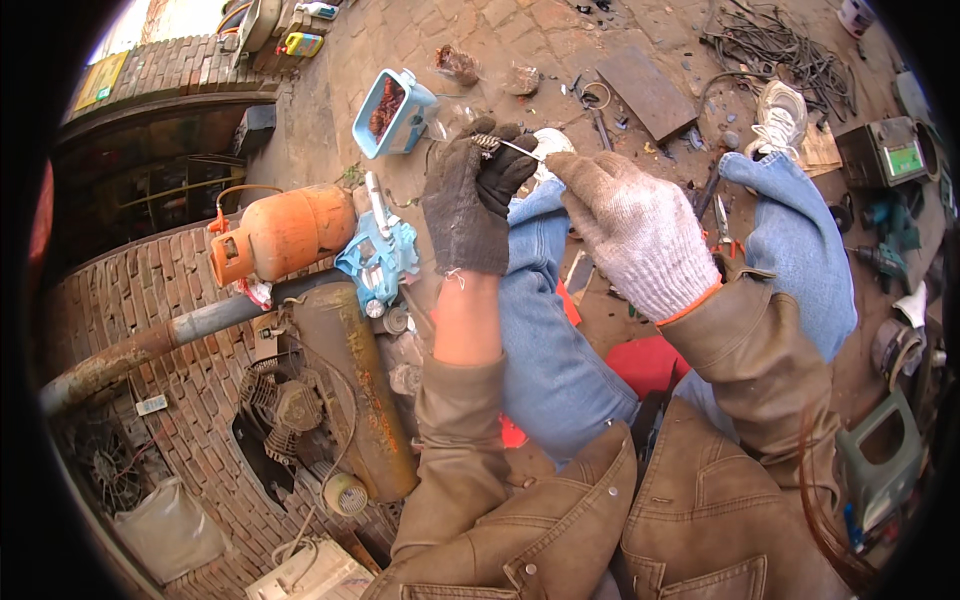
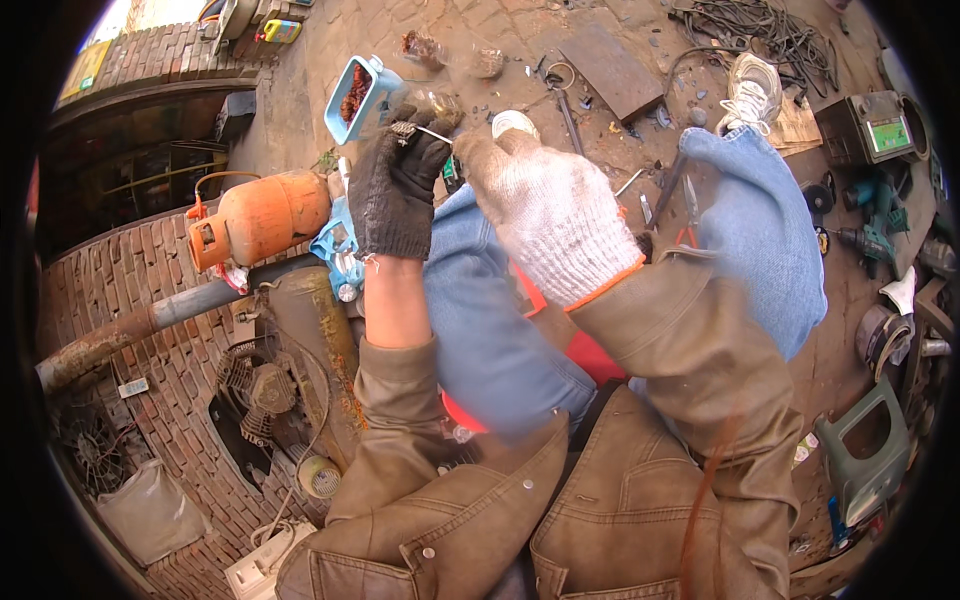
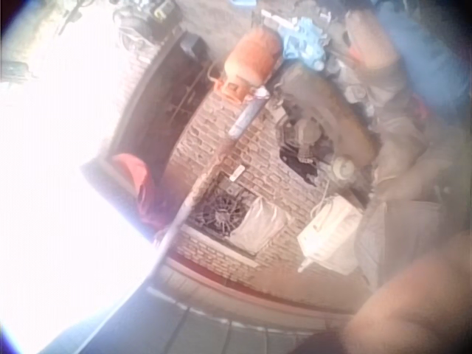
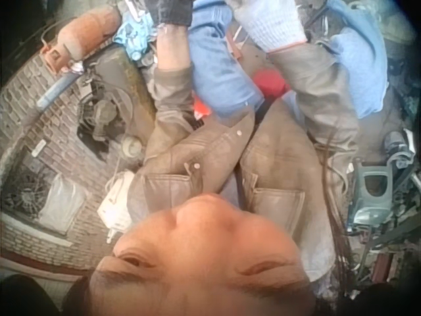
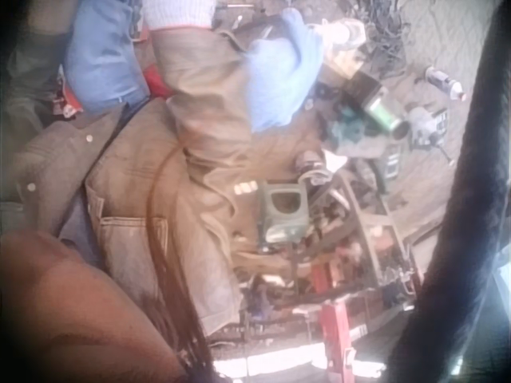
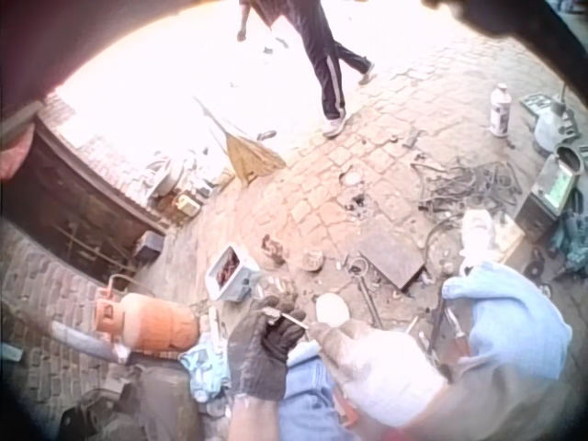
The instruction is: The person sits on the ground and uses pliers and a screwdriver to adjust and manipulate a small metal spring-like object. They repeatedly bend and reposition the spring, occasionally switching tools to refine the shape.
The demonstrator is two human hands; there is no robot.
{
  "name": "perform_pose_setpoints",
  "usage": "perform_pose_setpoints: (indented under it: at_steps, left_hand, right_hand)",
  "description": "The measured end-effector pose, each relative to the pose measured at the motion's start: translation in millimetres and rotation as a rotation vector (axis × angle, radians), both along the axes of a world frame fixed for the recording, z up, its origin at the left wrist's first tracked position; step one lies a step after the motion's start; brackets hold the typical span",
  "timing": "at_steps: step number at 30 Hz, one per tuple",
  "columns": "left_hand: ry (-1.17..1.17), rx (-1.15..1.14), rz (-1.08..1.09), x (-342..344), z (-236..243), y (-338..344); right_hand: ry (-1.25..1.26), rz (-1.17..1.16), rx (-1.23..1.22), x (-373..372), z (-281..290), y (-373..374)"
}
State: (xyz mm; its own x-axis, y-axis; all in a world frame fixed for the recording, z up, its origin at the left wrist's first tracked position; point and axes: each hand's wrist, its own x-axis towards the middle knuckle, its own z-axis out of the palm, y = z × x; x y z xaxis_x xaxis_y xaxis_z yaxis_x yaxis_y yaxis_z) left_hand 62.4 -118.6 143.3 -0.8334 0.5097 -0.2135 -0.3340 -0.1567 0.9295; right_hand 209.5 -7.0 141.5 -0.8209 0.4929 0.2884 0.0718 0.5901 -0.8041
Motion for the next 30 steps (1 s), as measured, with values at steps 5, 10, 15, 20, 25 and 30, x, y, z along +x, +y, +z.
perform_pose_setpoints:
  at_steps: [5, 10, 15, 20, 25, 30]
  left_hand:
    - [-0.058, 0.014, 0.046, 1.6, -3.8, 3.2]
    - [-0.007, -0.055, 0.064, 1.1, -2.5, 2.1]
    - [0.097, -0.108, 0.011, 4.8, -0.5, -2.6]
    - [0.111, -0.163, -0.013, 9.1, -1.3, -3.8]
    - [0.146, -0.164, -0.015, 13.2, -1.8, -0.2]
    - [0.119, -0.084, -0.006, 15.5, 2.6, 1.3]
  right_hand:
    - [-0.058, 0.001, 0.126, -1.3, -2.9, -5.5]
    - [0.031, 0.04, 0.231, -1.6, -4.4, 0.9]
    - [-0.025, 0.055, 0.273, -1.4, -8.6, 2.3]
    - [-0.037, 0.023, 0.273, -3.4, -16.3, -4.5]
    - [-0.048, -0.036, 0.201, -4.2, -19.4, -14.2]
    - [-0.002, 0.058, -0.704, -4.9, -11.1, -5.4]
